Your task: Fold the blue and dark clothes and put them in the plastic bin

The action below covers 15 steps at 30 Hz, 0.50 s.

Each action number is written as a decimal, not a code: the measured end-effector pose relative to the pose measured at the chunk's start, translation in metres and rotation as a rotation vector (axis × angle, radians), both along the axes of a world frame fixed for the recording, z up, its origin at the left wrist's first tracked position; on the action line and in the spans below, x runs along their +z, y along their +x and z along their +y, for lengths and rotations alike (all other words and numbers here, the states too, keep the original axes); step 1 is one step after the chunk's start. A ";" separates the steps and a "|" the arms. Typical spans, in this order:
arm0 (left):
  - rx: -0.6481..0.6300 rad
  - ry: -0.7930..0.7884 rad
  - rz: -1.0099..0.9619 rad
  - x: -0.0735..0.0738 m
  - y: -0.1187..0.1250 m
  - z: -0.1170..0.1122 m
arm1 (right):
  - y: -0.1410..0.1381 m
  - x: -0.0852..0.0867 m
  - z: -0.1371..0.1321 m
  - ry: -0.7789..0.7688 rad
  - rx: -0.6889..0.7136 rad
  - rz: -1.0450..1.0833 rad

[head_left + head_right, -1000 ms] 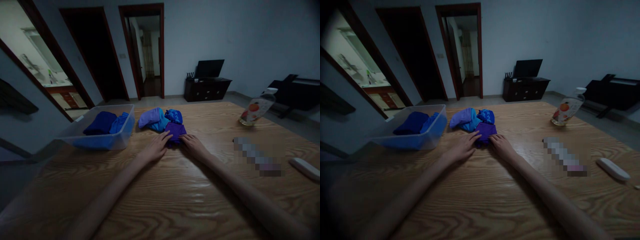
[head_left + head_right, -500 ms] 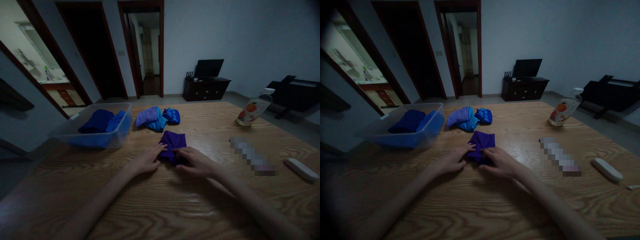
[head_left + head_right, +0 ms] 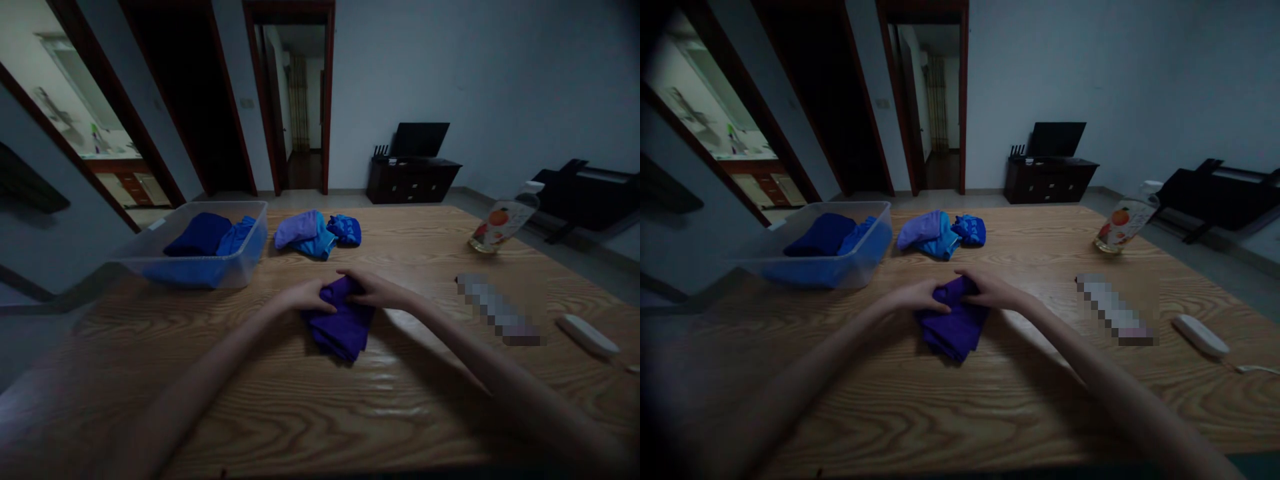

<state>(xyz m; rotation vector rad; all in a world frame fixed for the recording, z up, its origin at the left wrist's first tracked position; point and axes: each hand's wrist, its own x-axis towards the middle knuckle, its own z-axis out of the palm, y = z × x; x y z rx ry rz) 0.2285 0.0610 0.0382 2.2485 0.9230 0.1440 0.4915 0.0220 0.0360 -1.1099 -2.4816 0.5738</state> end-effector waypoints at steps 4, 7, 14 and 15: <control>-0.033 0.061 0.044 0.047 -0.014 0.001 | -0.008 0.031 -0.012 -0.011 0.021 -0.007; 0.066 0.333 0.016 0.088 -0.018 -0.027 | -0.011 0.057 -0.023 0.193 -0.037 0.079; -0.012 0.816 0.142 0.030 -0.019 -0.163 | -0.011 0.020 -0.101 0.396 -0.003 -0.011; -0.025 0.726 0.089 0.012 -0.022 -0.180 | -0.011 0.010 -0.119 0.334 0.003 -0.067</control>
